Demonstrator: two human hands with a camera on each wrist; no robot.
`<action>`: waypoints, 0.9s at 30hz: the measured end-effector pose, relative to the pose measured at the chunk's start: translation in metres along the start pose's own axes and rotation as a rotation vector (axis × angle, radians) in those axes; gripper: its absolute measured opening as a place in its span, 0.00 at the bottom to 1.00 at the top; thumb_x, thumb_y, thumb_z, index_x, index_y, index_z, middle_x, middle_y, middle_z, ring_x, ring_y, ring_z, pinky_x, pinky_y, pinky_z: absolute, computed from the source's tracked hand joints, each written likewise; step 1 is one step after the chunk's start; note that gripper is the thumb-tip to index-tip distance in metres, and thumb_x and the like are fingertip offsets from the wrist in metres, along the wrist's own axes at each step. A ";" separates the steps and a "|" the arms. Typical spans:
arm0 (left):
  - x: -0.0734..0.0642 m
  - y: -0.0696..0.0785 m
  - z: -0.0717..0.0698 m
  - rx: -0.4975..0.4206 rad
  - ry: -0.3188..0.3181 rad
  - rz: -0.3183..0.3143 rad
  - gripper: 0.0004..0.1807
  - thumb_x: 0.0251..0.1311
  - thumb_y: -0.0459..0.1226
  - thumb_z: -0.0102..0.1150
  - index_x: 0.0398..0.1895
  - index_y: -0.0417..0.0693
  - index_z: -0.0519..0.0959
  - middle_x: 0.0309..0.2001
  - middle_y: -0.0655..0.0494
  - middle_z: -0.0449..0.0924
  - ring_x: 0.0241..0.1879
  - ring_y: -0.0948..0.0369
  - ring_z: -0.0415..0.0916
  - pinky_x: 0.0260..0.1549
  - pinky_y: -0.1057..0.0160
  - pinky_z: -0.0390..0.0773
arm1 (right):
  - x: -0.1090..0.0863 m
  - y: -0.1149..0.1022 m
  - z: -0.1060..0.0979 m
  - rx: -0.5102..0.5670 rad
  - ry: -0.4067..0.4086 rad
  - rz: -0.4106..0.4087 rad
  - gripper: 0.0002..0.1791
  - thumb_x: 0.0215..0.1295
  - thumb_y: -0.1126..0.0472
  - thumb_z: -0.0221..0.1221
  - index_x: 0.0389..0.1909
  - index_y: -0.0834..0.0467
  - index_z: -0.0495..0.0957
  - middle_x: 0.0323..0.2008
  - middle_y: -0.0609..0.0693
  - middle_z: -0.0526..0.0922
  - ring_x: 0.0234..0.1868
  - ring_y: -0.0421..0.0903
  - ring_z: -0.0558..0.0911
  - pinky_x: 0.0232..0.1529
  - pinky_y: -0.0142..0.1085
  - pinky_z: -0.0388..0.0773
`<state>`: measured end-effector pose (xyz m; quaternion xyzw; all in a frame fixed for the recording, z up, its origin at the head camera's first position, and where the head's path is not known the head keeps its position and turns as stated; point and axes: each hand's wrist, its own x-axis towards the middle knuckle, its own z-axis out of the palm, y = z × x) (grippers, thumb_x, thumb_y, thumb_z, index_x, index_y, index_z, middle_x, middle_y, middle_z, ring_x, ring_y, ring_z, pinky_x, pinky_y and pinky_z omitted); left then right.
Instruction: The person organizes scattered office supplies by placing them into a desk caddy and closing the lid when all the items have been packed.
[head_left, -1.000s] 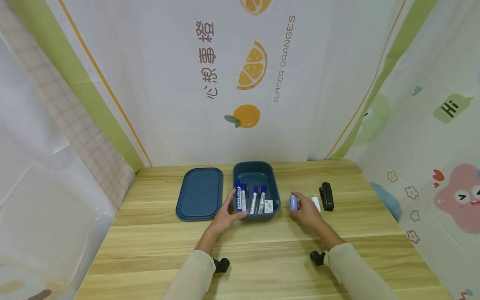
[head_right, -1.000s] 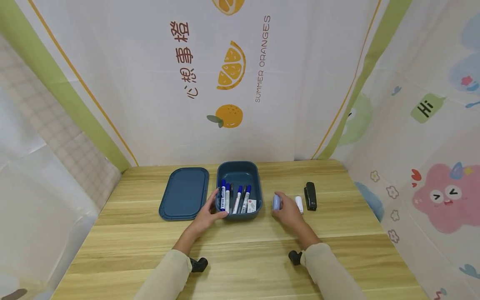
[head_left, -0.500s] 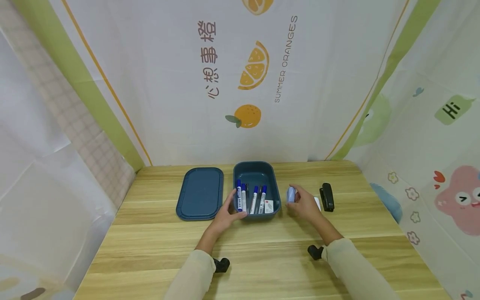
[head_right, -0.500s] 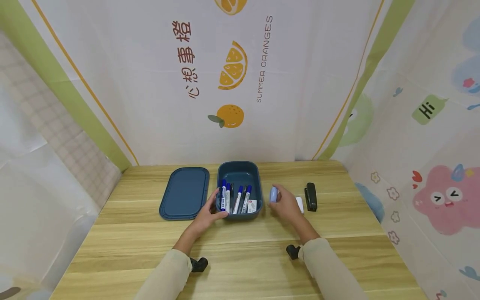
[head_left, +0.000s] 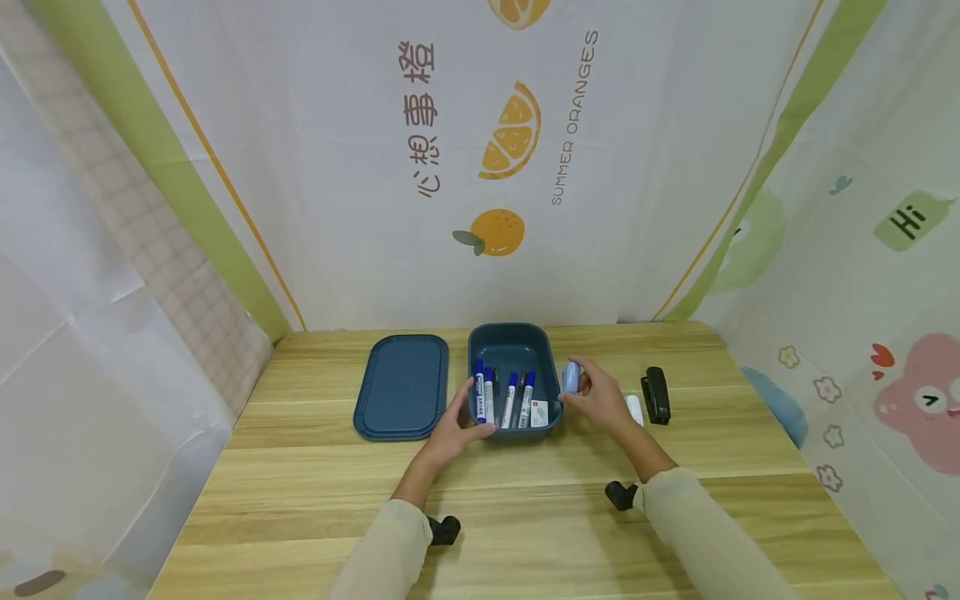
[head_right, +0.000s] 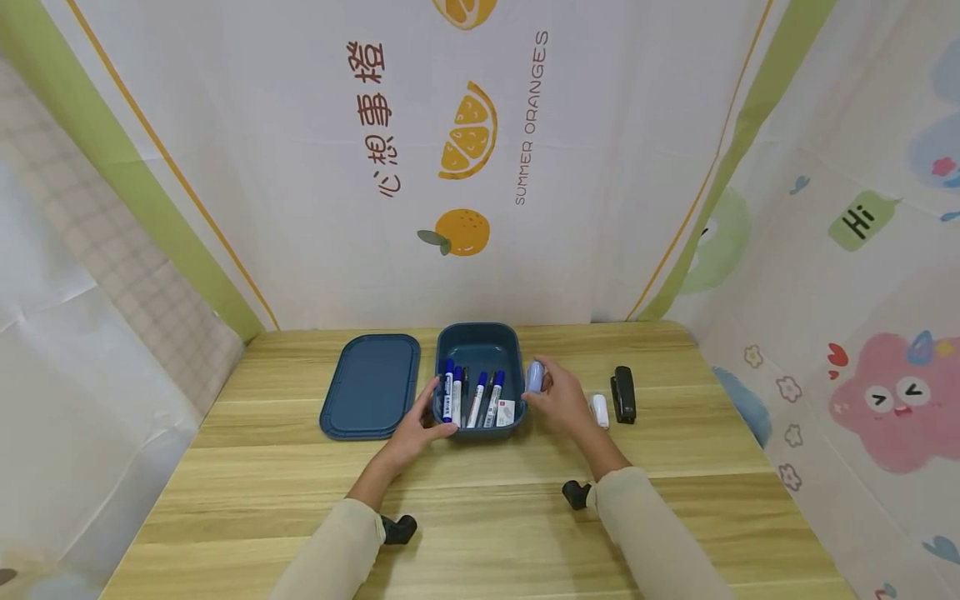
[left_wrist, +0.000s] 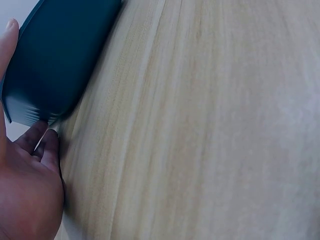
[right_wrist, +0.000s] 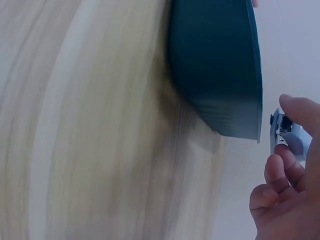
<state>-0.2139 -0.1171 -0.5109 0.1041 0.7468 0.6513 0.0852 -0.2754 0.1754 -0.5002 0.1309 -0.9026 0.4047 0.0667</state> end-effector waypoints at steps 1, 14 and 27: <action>0.000 0.000 0.000 0.001 0.001 0.001 0.51 0.58 0.34 0.68 0.78 0.46 0.45 0.72 0.32 0.52 0.72 0.39 0.46 0.67 0.44 0.51 | 0.001 -0.001 0.001 0.005 -0.005 -0.004 0.40 0.51 0.64 0.73 0.66 0.63 0.68 0.31 0.52 0.72 0.29 0.46 0.70 0.28 0.36 0.68; -0.001 0.002 0.001 0.011 0.005 0.009 0.50 0.59 0.32 0.67 0.78 0.45 0.45 0.72 0.31 0.51 0.72 0.39 0.45 0.67 0.44 0.50 | 0.010 -0.016 0.012 -0.006 -0.089 0.007 0.39 0.54 0.61 0.72 0.67 0.55 0.68 0.29 0.50 0.72 0.29 0.47 0.71 0.28 0.38 0.70; -0.001 0.002 0.000 0.014 -0.009 0.010 0.50 0.59 0.33 0.66 0.78 0.44 0.44 0.72 0.30 0.50 0.72 0.39 0.45 0.67 0.43 0.50 | 0.019 -0.018 0.021 -0.218 -0.120 0.063 0.39 0.56 0.51 0.71 0.69 0.50 0.68 0.27 0.48 0.73 0.28 0.46 0.71 0.26 0.38 0.68</action>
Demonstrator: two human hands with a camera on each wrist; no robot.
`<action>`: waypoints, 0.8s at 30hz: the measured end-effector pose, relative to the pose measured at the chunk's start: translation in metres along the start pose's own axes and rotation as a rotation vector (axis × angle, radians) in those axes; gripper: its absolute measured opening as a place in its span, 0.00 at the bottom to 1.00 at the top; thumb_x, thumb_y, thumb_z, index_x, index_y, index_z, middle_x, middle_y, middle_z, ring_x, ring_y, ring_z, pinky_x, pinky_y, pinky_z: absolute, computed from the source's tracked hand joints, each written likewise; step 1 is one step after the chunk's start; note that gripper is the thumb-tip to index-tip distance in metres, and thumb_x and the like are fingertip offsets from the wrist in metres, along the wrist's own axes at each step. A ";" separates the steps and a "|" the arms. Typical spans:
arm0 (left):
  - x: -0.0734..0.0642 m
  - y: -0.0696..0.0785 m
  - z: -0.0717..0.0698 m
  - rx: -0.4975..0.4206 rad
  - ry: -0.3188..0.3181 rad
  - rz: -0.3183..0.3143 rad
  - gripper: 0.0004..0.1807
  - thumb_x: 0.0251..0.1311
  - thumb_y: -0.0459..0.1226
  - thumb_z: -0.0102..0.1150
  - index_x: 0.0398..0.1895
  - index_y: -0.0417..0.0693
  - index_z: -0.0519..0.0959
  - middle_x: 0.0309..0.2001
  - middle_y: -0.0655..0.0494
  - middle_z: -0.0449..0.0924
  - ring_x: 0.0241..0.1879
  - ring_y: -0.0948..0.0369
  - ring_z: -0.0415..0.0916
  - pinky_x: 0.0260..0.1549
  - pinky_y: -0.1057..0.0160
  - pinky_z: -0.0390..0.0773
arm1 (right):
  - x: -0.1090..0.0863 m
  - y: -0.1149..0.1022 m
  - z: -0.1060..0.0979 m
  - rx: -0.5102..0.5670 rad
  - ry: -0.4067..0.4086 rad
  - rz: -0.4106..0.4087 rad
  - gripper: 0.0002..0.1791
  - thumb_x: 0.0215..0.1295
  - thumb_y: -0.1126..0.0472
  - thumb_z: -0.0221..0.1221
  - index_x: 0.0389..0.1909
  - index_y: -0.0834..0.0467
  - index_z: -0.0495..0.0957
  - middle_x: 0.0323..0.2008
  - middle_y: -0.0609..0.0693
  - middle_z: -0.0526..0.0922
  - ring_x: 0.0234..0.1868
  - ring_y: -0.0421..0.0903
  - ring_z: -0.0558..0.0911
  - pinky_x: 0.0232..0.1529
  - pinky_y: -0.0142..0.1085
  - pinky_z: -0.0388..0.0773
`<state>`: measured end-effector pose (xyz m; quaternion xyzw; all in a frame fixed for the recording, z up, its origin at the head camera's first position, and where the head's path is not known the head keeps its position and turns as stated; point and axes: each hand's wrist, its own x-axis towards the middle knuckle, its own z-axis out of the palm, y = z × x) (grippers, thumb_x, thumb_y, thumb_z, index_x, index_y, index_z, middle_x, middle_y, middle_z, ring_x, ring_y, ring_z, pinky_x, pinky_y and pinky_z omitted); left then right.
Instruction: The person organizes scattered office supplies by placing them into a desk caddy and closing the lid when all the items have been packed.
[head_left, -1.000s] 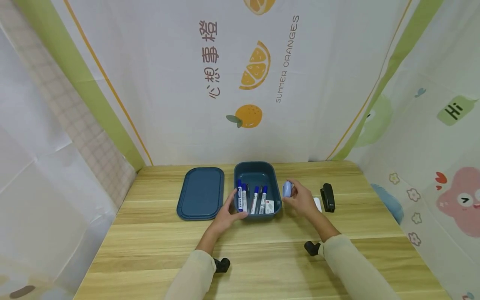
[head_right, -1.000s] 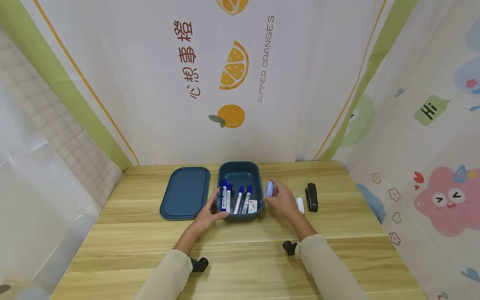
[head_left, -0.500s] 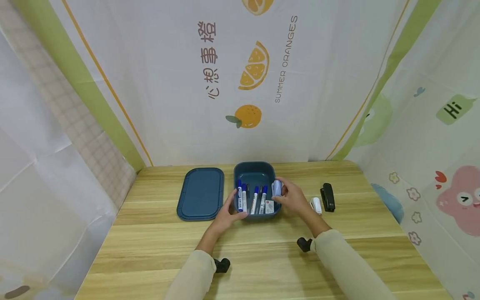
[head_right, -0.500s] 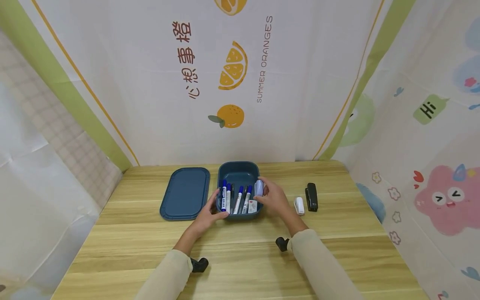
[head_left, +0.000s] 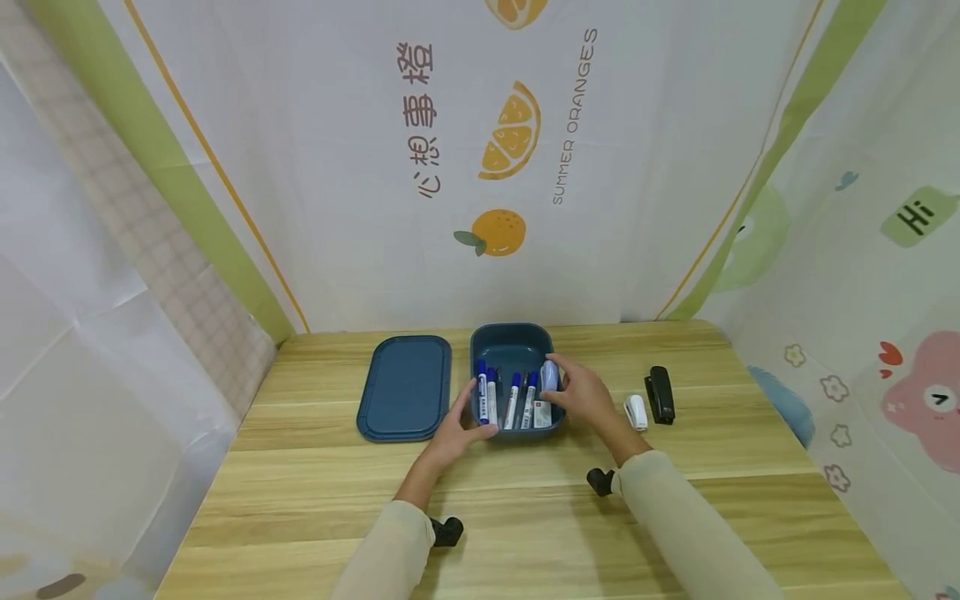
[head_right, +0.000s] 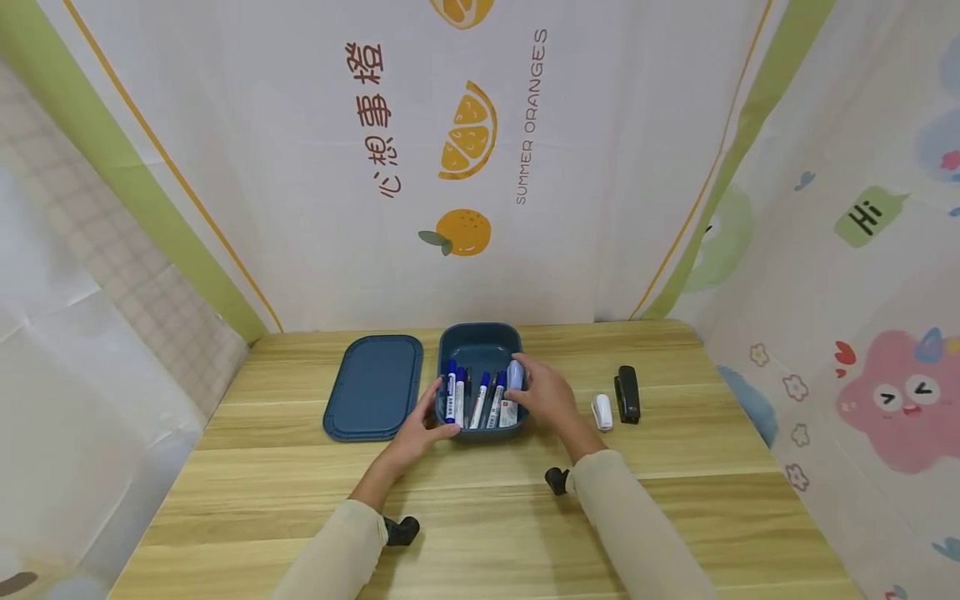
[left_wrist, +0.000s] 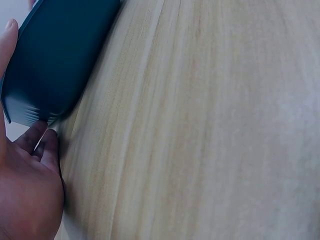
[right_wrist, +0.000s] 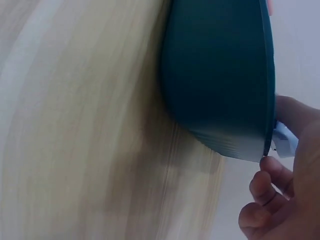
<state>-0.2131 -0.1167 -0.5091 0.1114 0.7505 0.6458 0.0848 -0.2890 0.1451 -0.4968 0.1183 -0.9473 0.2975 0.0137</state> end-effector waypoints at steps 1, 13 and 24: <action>0.000 0.000 0.000 0.001 0.000 -0.001 0.50 0.59 0.33 0.67 0.78 0.44 0.44 0.72 0.30 0.50 0.72 0.39 0.45 0.67 0.43 0.50 | 0.001 0.000 0.001 -0.007 -0.005 0.014 0.39 0.56 0.51 0.71 0.69 0.50 0.67 0.29 0.49 0.74 0.29 0.46 0.72 0.27 0.39 0.69; 0.001 -0.001 0.001 0.002 -0.003 0.000 0.50 0.59 0.33 0.67 0.78 0.44 0.45 0.71 0.31 0.52 0.71 0.39 0.46 0.67 0.42 0.51 | 0.009 -0.005 0.010 -0.076 -0.072 0.104 0.40 0.57 0.53 0.70 0.71 0.51 0.66 0.68 0.59 0.67 0.66 0.59 0.67 0.61 0.57 0.65; 0.001 -0.002 0.000 0.015 0.005 0.000 0.50 0.59 0.33 0.66 0.78 0.44 0.45 0.71 0.31 0.53 0.71 0.39 0.47 0.67 0.42 0.51 | 0.017 -0.011 0.013 -0.104 -0.115 0.153 0.40 0.55 0.55 0.71 0.69 0.54 0.68 0.64 0.61 0.71 0.63 0.60 0.71 0.58 0.56 0.68</action>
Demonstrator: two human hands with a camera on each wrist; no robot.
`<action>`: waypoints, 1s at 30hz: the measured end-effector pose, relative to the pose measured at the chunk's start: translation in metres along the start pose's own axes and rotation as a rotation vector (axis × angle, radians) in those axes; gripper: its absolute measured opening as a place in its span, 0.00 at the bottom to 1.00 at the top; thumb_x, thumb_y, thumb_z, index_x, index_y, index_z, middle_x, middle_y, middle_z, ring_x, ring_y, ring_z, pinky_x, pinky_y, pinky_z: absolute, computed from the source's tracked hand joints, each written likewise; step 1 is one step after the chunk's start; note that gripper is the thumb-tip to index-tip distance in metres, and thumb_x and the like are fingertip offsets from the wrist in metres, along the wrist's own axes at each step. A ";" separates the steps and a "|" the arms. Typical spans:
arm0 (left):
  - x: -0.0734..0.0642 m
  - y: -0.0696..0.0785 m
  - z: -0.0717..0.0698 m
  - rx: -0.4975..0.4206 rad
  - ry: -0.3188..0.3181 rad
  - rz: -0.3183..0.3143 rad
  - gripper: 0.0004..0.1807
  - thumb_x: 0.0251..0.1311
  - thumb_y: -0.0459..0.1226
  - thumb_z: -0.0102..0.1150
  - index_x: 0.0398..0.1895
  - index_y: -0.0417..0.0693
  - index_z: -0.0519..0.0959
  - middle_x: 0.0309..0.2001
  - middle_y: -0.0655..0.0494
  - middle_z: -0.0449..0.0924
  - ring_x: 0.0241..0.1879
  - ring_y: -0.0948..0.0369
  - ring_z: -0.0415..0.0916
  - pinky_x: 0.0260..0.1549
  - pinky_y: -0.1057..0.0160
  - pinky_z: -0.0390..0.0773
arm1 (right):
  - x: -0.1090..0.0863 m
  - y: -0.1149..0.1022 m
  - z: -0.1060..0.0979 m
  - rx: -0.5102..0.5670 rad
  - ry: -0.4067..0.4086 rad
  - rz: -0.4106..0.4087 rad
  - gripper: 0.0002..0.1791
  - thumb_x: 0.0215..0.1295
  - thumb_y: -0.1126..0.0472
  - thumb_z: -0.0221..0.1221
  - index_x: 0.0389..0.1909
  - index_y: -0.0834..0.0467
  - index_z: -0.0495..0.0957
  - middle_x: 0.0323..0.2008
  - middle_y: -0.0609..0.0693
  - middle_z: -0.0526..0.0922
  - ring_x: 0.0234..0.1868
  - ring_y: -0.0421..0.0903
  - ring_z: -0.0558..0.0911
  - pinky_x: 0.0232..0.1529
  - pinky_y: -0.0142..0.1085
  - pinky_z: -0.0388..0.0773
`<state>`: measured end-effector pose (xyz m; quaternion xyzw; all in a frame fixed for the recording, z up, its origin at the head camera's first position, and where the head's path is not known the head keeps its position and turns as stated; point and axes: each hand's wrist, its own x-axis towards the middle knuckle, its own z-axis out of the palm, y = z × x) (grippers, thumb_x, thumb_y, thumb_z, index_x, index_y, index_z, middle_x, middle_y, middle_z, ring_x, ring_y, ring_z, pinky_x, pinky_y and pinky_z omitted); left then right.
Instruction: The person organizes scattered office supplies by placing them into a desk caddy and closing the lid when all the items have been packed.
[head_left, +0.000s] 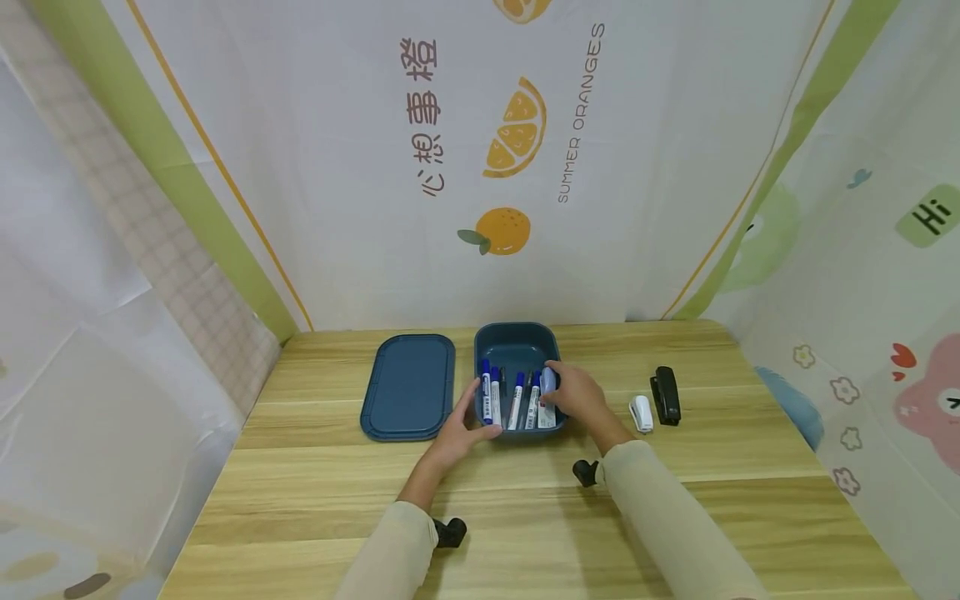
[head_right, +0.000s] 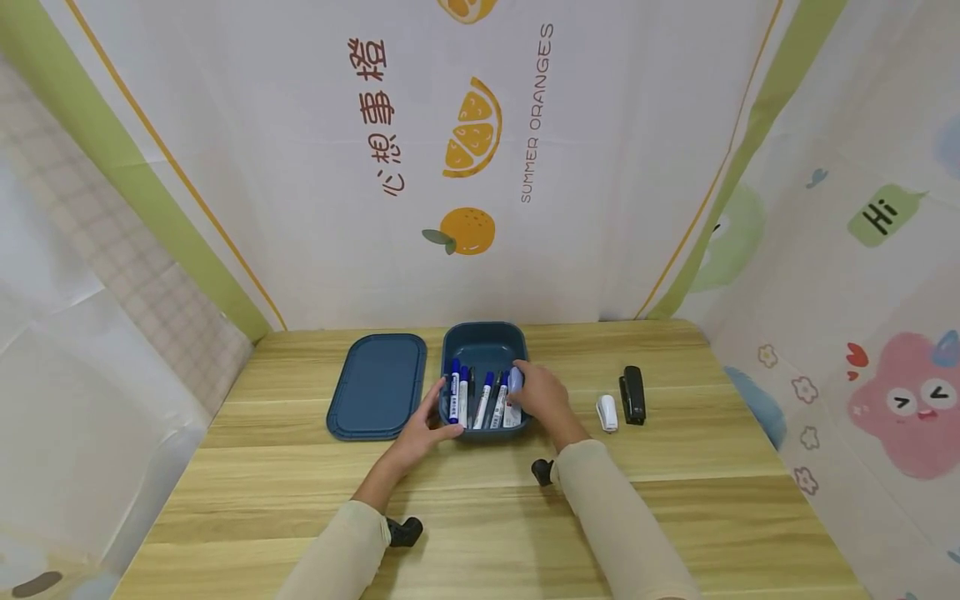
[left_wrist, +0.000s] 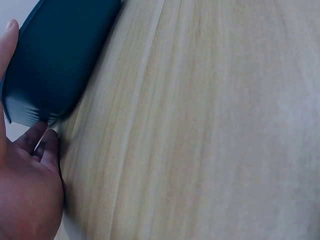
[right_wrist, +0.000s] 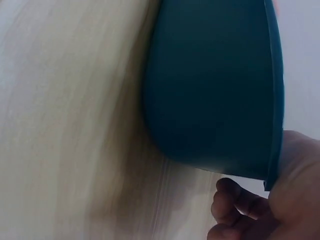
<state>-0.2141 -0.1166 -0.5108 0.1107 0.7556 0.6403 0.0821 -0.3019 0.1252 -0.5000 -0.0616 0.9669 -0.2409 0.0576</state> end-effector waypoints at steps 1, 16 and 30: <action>0.000 0.000 0.000 0.002 -0.001 -0.001 0.49 0.60 0.33 0.66 0.78 0.44 0.45 0.71 0.31 0.53 0.71 0.39 0.47 0.67 0.43 0.51 | 0.000 0.000 0.000 0.009 -0.008 0.008 0.40 0.55 0.55 0.71 0.69 0.54 0.67 0.64 0.61 0.71 0.63 0.60 0.71 0.58 0.57 0.67; 0.000 0.001 -0.001 -0.001 -0.005 0.000 0.50 0.59 0.33 0.67 0.78 0.44 0.45 0.69 0.30 0.56 0.71 0.40 0.48 0.67 0.43 0.50 | 0.000 -0.002 0.001 0.016 -0.042 0.030 0.33 0.59 0.59 0.67 0.67 0.56 0.70 0.63 0.62 0.72 0.62 0.60 0.71 0.59 0.57 0.66; 0.000 0.001 0.000 -0.046 -0.012 -0.004 0.50 0.59 0.32 0.66 0.78 0.44 0.44 0.71 0.30 0.52 0.72 0.40 0.45 0.67 0.44 0.50 | -0.005 -0.011 -0.002 -0.044 -0.043 0.084 0.26 0.61 0.55 0.66 0.61 0.56 0.76 0.58 0.58 0.77 0.51 0.54 0.77 0.47 0.51 0.76</action>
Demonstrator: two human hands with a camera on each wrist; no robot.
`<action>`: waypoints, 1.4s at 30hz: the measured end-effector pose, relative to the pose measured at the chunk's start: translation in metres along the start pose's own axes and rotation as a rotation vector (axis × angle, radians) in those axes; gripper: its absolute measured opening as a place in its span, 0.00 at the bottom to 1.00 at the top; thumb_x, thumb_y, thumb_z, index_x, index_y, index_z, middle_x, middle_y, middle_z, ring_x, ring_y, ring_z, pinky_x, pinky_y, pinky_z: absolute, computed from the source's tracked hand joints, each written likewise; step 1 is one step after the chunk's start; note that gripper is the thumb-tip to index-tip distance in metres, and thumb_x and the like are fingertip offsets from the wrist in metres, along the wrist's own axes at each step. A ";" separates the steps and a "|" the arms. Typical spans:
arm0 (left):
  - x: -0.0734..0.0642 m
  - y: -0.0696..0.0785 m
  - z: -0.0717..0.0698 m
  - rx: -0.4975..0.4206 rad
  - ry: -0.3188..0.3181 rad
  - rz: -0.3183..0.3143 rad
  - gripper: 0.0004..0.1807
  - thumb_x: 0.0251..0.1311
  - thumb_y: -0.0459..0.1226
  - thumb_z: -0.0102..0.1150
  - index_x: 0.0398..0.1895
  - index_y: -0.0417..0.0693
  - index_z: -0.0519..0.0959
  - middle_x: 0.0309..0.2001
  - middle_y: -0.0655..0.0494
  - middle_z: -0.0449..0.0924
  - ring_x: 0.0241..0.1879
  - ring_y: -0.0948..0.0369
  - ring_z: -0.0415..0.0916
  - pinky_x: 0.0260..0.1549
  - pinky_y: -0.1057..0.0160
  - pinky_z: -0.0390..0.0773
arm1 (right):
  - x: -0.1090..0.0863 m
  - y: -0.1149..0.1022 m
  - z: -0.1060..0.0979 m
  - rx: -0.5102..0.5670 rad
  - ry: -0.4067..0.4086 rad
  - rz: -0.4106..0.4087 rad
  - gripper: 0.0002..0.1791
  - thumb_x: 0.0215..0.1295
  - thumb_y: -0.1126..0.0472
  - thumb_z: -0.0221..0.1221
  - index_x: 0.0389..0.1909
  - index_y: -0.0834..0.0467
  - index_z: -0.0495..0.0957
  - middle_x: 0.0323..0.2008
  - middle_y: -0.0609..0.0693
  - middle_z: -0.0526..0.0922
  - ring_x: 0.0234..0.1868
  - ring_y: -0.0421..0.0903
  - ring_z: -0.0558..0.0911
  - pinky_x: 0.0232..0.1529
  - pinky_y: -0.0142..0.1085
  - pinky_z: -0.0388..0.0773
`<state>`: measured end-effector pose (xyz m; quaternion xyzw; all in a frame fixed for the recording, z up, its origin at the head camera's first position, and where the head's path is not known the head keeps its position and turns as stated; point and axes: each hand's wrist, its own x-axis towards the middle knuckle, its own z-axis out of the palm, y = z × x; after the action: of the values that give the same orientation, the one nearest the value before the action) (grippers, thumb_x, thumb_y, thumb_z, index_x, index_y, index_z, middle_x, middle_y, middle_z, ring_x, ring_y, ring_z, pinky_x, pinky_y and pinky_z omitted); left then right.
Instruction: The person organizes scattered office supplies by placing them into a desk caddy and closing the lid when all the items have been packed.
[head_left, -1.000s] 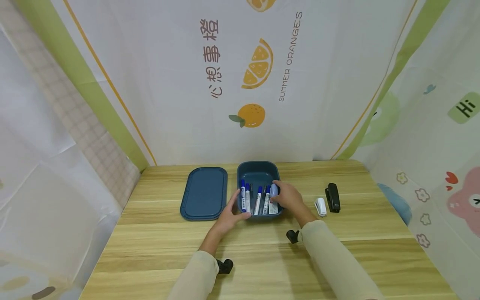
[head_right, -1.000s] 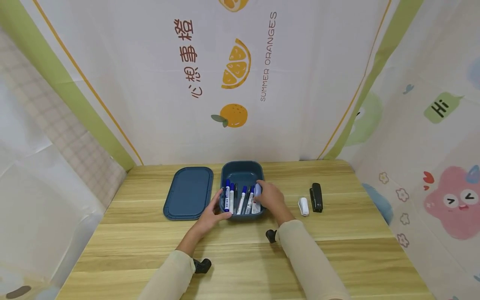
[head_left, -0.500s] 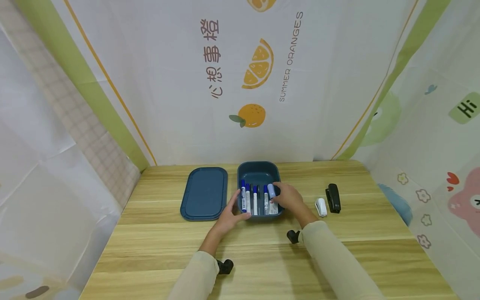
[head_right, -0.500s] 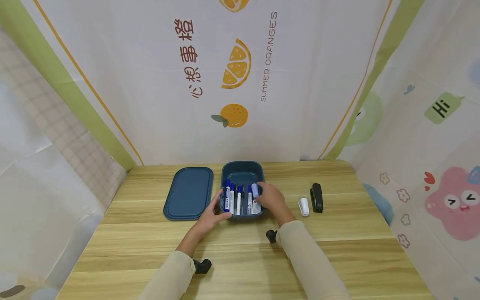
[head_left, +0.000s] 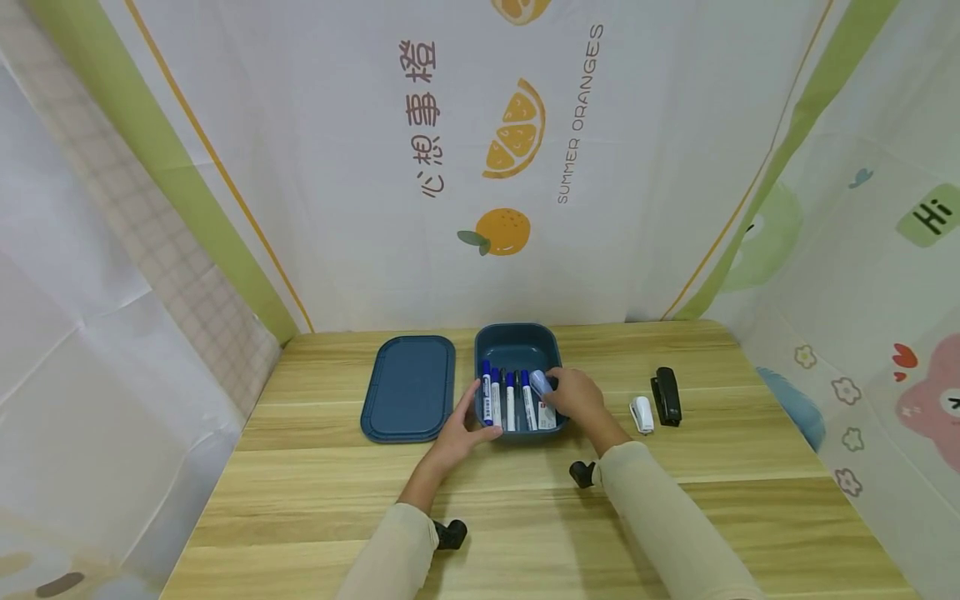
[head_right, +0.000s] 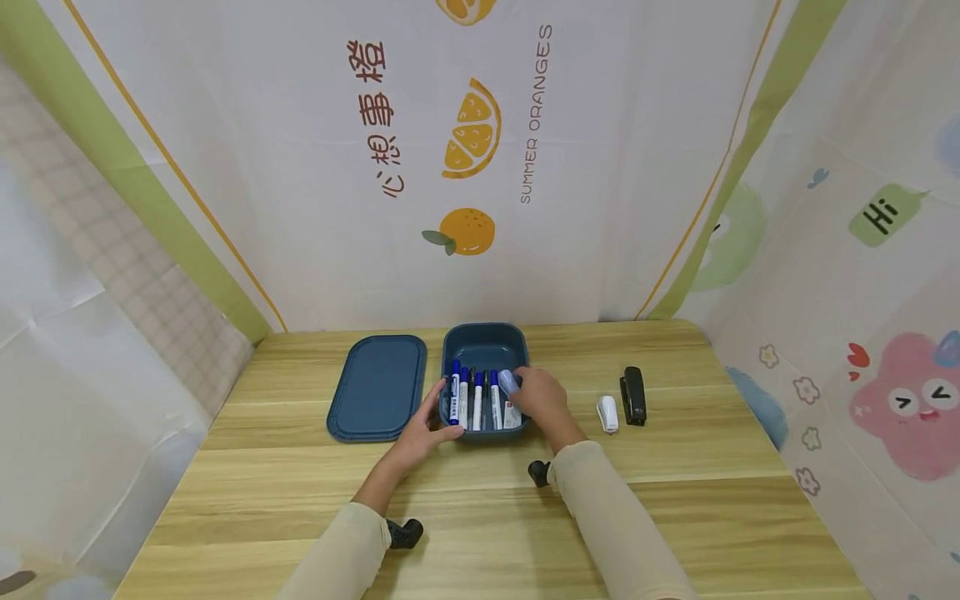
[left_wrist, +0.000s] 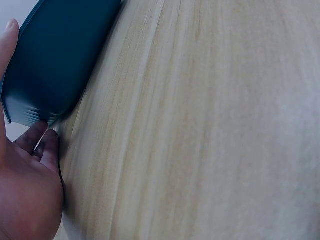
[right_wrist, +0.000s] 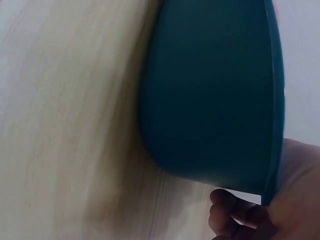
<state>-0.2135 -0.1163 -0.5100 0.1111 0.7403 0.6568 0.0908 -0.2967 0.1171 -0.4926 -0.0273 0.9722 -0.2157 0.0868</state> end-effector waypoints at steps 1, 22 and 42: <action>0.000 0.000 0.000 -0.006 -0.004 0.002 0.51 0.59 0.32 0.66 0.78 0.43 0.44 0.71 0.29 0.51 0.72 0.40 0.45 0.67 0.44 0.50 | 0.000 0.000 0.000 -0.014 -0.001 0.001 0.25 0.61 0.55 0.66 0.59 0.56 0.77 0.56 0.57 0.79 0.48 0.53 0.77 0.44 0.50 0.76; 0.000 0.002 -0.001 0.023 -0.016 -0.005 0.50 0.60 0.32 0.65 0.78 0.43 0.42 0.70 0.29 0.53 0.71 0.40 0.47 0.67 0.44 0.50 | -0.004 0.006 0.002 -0.012 -0.025 -0.085 0.23 0.59 0.52 0.67 0.54 0.59 0.81 0.56 0.59 0.79 0.57 0.57 0.75 0.56 0.53 0.71; -0.002 0.005 0.001 0.057 0.002 -0.006 0.49 0.61 0.33 0.65 0.78 0.44 0.44 0.69 0.29 0.55 0.71 0.39 0.47 0.67 0.43 0.50 | -0.020 0.035 -0.007 0.231 0.073 -0.272 0.24 0.63 0.55 0.66 0.60 0.56 0.78 0.48 0.56 0.77 0.40 0.49 0.76 0.37 0.43 0.77</action>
<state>-0.2107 -0.1159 -0.5049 0.1108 0.7591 0.6353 0.0889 -0.2785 0.1535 -0.4976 -0.1406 0.9308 -0.3365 0.0242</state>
